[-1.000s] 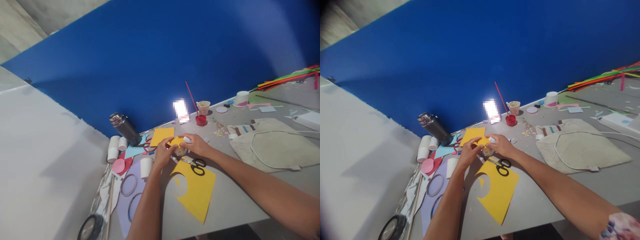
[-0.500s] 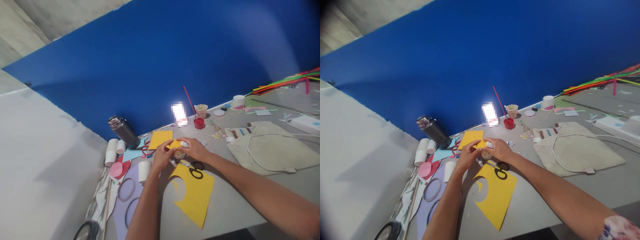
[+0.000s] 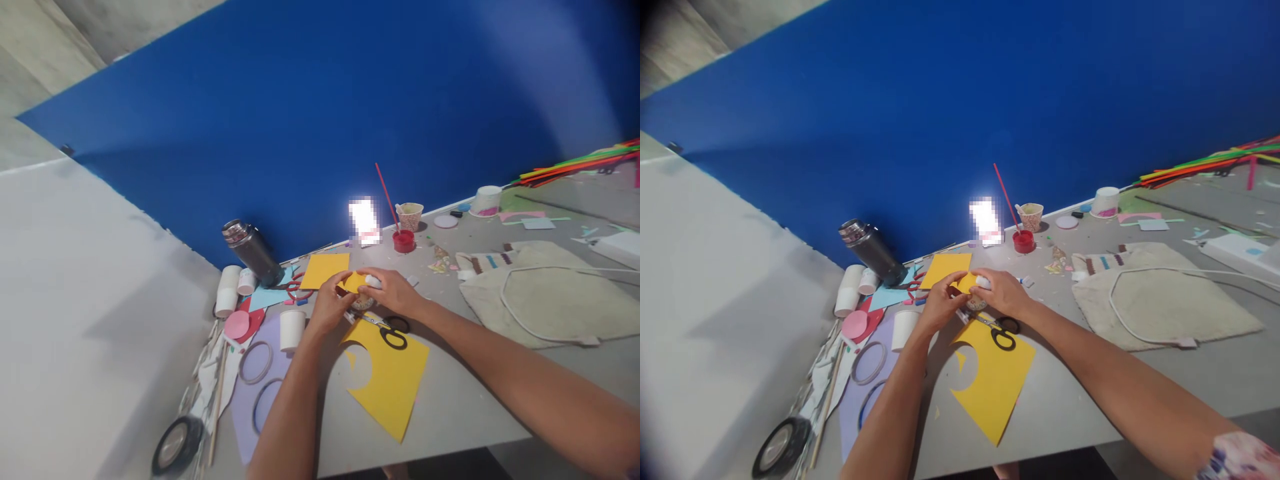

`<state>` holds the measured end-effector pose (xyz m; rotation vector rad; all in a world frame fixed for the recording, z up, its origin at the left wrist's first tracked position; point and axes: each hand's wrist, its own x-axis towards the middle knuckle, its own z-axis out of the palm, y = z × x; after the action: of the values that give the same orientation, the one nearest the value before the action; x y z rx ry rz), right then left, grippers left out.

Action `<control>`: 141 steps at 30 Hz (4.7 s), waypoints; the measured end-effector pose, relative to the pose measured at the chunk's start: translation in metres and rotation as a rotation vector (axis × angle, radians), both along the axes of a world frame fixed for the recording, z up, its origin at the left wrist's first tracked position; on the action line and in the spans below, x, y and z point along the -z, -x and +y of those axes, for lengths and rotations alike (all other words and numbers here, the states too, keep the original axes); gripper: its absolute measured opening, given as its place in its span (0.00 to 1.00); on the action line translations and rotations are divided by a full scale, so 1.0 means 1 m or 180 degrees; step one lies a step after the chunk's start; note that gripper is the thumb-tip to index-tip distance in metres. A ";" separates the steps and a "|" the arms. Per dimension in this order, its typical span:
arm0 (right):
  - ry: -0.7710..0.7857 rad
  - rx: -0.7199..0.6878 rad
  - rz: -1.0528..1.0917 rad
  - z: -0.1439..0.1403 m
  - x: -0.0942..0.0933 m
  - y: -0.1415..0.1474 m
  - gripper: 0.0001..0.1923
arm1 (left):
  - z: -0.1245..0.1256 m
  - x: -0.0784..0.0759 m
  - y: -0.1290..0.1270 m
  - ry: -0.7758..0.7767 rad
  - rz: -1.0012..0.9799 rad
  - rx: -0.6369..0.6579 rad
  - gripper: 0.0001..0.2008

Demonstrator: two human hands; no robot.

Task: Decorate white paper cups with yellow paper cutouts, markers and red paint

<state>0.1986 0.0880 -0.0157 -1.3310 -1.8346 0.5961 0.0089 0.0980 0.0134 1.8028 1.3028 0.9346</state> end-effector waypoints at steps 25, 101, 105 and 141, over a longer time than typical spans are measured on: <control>-0.0048 0.0067 0.0145 0.004 0.003 0.002 0.22 | 0.001 -0.006 0.002 0.0439 -0.0432 -0.0411 0.20; 0.0114 0.0745 -0.0102 0.019 0.001 -0.029 0.14 | 0.012 0.005 -0.021 -0.1434 0.0633 0.0247 0.23; 0.0083 0.0737 -0.0120 0.018 0.001 -0.027 0.15 | 0.021 -0.003 -0.025 -0.1447 0.0754 0.0310 0.23; 0.0088 0.1137 -0.0349 0.026 0.013 -0.038 0.14 | 0.018 0.023 -0.043 -0.1643 0.1744 0.0455 0.20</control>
<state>0.2362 0.1136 -0.0284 -1.6888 -1.6205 0.3650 0.0518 0.1165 -0.0096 2.6548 1.2934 0.7674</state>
